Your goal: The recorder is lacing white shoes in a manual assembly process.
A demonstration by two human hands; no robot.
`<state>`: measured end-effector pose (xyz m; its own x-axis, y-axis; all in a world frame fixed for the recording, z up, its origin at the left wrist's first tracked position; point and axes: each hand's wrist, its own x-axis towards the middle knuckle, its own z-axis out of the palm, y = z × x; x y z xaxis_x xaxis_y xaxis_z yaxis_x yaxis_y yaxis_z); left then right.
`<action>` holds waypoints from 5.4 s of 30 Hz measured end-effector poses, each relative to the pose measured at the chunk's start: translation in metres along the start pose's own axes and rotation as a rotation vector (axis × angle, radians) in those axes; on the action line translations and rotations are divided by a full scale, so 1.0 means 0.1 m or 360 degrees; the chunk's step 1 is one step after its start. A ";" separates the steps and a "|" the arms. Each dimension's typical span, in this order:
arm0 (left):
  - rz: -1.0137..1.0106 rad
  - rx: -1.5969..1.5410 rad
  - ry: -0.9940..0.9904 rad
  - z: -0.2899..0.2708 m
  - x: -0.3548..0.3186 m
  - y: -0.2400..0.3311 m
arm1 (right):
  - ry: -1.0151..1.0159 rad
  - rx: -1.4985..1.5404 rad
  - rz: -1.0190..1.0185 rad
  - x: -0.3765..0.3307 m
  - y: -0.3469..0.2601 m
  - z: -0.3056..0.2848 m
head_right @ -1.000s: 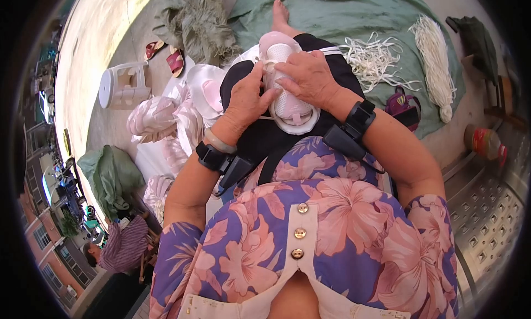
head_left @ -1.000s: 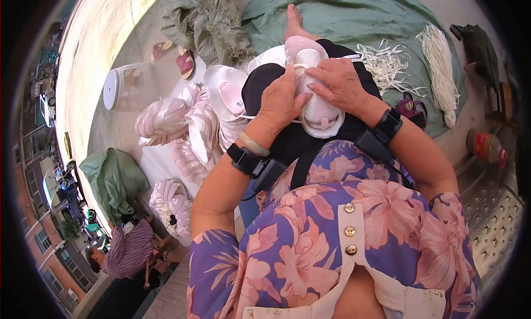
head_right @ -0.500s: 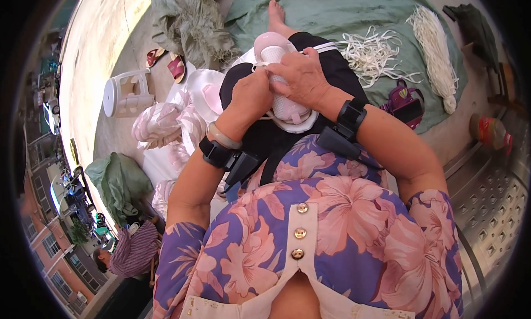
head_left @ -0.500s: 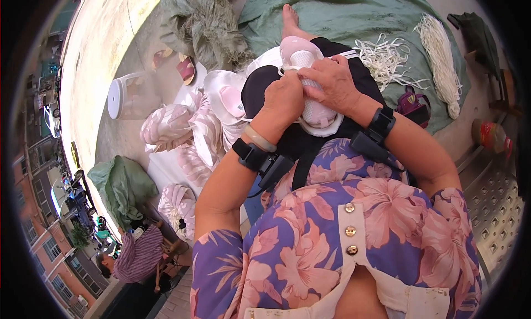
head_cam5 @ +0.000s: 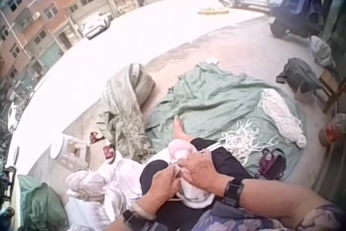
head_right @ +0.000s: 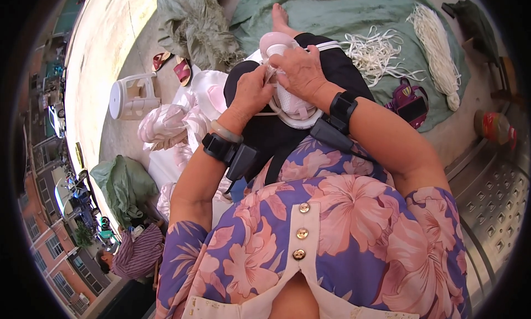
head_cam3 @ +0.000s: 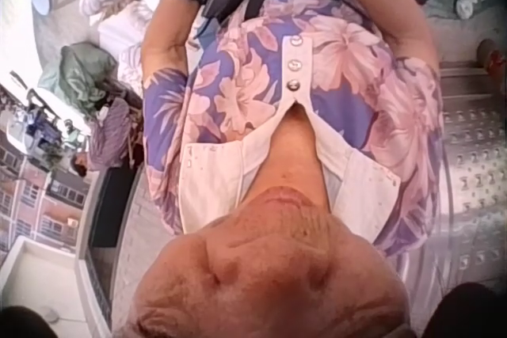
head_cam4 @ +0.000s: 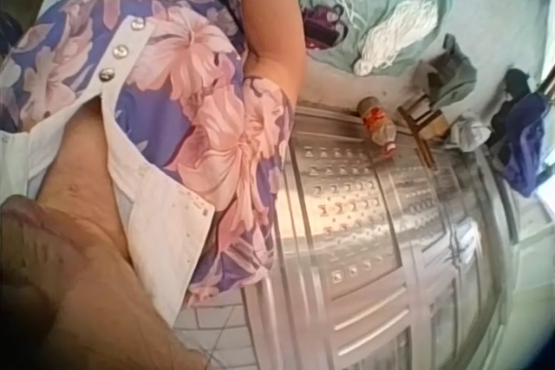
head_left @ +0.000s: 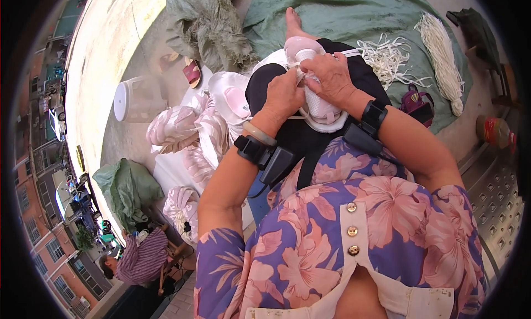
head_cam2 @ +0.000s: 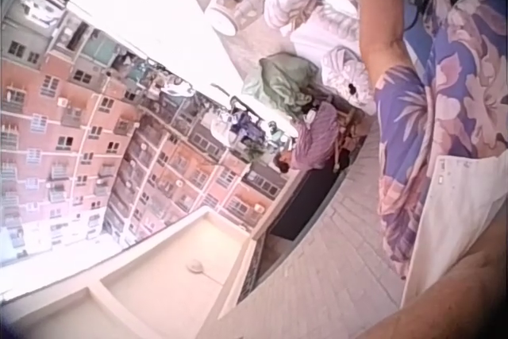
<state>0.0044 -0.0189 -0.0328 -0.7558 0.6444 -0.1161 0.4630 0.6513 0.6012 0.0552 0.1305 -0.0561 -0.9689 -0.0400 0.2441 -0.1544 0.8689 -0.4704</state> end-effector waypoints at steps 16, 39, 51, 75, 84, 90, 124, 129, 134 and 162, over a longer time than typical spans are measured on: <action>-0.0201 -0.0876 -0.0302 0.01 0.14 -0.32 | 0.0314 -0.0463 -0.0749 0.13 -0.01 -0.03; -0.0122 -0.0074 0.0372 0.24 -0.23 -0.04 | -0.0269 -0.0292 0.0712 -2.80 1.90 -1.48; 0.0133 0.0389 0.0907 -0.05 -0.18 0.03 | 0.0144 0.0199 -0.0194 -0.70 0.60 -0.76; -0.0119 0.0051 0.0278 -0.32 -0.12 -0.64 | -0.0477 0.1105 0.0375 -0.37 0.24 -0.58; -0.0494 -0.1991 -0.0098 -0.43 -0.05 -0.29 | -0.0633 0.1259 0.0337 -0.36 0.21 -0.55; -0.0625 -0.1804 -0.0162 -0.38 0.00 -0.36 | -0.0444 0.0699 -0.0041 -0.43 0.14 -0.85; 0.0175 -0.0229 0.0949 0.12 0.03 -0.11 | -0.0433 0.0168 0.0141 -0.31 0.03 -0.50; -0.0148 -0.0569 0.0806 0.13 -0.04 -0.16 | -0.0505 0.0400 0.0252 -0.43 0.14 -0.83; -0.0210 -0.0617 0.0814 0.13 -0.07 -0.18 | -0.0607 0.0417 0.0293 -0.66 0.24 -0.79; 0.0047 0.0206 0.0566 0.33 0.14 0.16 | -0.0285 0.0177 0.0163 -0.25 0.15 -0.27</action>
<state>0.0169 0.0142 -0.0510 -0.8442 0.4992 0.1950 0.5244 0.6943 0.4929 0.0824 0.1581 -0.0462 -0.9979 -0.0499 0.0407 -0.0642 0.8134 -0.5781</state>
